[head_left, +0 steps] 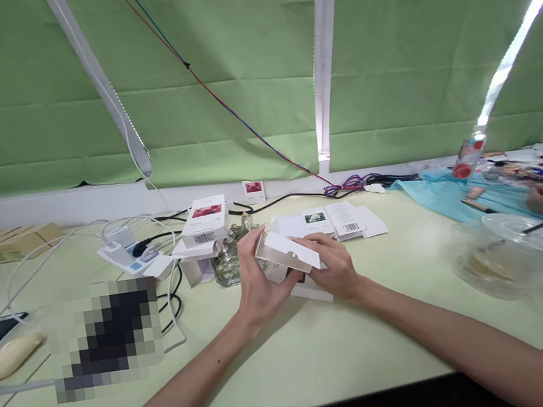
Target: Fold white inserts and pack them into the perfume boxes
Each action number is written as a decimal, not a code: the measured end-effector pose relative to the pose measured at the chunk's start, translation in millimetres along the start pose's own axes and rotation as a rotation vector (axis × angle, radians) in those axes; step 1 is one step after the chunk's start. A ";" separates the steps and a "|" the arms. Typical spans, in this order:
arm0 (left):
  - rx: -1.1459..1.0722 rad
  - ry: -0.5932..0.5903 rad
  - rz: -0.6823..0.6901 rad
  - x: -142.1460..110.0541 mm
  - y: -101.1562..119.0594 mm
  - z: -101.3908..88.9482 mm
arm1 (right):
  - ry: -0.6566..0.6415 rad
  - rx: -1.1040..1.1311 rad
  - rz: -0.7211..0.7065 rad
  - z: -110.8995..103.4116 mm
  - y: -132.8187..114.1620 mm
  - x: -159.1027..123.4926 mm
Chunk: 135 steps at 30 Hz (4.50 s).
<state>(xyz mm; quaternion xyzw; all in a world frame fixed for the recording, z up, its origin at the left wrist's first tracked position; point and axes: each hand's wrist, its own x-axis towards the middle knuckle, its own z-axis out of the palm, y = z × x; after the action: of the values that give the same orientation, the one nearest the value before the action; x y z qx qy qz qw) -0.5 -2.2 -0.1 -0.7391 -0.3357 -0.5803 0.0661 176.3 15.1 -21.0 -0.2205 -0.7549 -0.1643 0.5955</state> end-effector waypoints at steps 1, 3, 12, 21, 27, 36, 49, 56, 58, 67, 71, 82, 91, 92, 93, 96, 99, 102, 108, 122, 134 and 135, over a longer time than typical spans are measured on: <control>0.002 -0.003 -0.013 0.0 0.5 -0.1 | 0.004 -0.003 -0.004 -0.3 -0.2 0.5; 0.009 -0.007 -0.037 -0.1 1.3 -0.3 | 0.013 -0.008 -0.009 -1.0 -0.7 1.3; 0.003 0.004 -0.067 -2.0 -1.1 -0.2 | 0.011 -0.009 0.002 -1.1 -0.8 1.4; 0.007 -0.001 -0.084 -1.8 -3.2 1.5 | 0.017 -0.006 0.010 -1.5 0.0 1.7; 0.000 -0.002 -0.103 -2.1 -1.8 1.1 | 0.011 -0.017 0.012 -0.8 0.1 0.2; 0.011 -0.001 -0.066 1.0 -1.7 0.6 | -0.001 -0.017 0.031 0.2 0.3 0.3; 0.025 -0.019 -0.069 1.9 0.3 -0.2 | -0.020 0.020 0.079 2.0 2.3 -4.3; 0.011 -0.008 -0.065 1.5 -0.5 0.3 | -0.022 0.019 0.076 0.7 2.0 -3.3; 0.009 -0.010 -0.063 1.4 -1.2 0.4 | -0.024 0.019 0.070 0.1 1.4 -1.7; 0.023 -0.036 -0.096 1.1 -3.4 0.6 | -0.069 0.027 0.105 0.0 3.7 -3.9; 0.013 -0.045 -0.107 1.7 -2.9 0.3 | -0.076 0.034 0.109 0.4 4.1 -4.5; -0.006 -0.047 -0.078 3.4 -3.9 -0.1 | -0.131 0.037 0.140 0.5 4.0 -5.1; 0.013 -0.060 -0.098 1.8 -5.4 0.3 | -0.128 0.035 0.120 1.6 5.3 -5.6; 0.018 -0.061 -0.098 1.7 -5.7 0.5 | -0.132 0.036 0.121 1.8 5.6 -5.8; 0.022 -0.062 -0.099 1.6 -6.0 0.7 | -0.135 0.038 0.120 2.1 5.8 -6.2; 0.023 -0.065 -0.099 0.8 -7.4 1.3 | -0.145 0.037 0.126 2.7 6.3 -7.3; 0.027 -0.067 -0.104 0.1 -8.5 1.6 | -0.148 0.037 0.129 2.7 6.0 -7.1; 0.023 -0.065 -0.096 0.5 -8.3 1.4 | -0.128 0.046 0.110 2.1 5.1 -5.5; 0.013 -0.045 -0.044 2.7 -6.1 0.7 | -0.131 0.032 0.105 1.9 5.6 -5.4; 0.033 -0.031 -0.043 1.9 -6.0 1.6 | -0.134 0.028 0.107 1.8 6.6 -6.8; 0.016 -0.024 -0.031 2.4 -6.4 1.7 | -0.137 0.032 0.121 4.4 8.0 -10.7; 0.019 -0.023 -0.032 2.1 -6.7 1.7 | -0.137 0.035 0.118 4.2 8.0 -10.6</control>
<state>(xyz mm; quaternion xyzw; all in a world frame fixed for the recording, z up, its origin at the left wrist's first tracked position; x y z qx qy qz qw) -2.7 4.7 -0.7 -0.7397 -0.3536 -0.5693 0.0600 179.2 22.6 -32.4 -0.2648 -0.7822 -0.1002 0.5550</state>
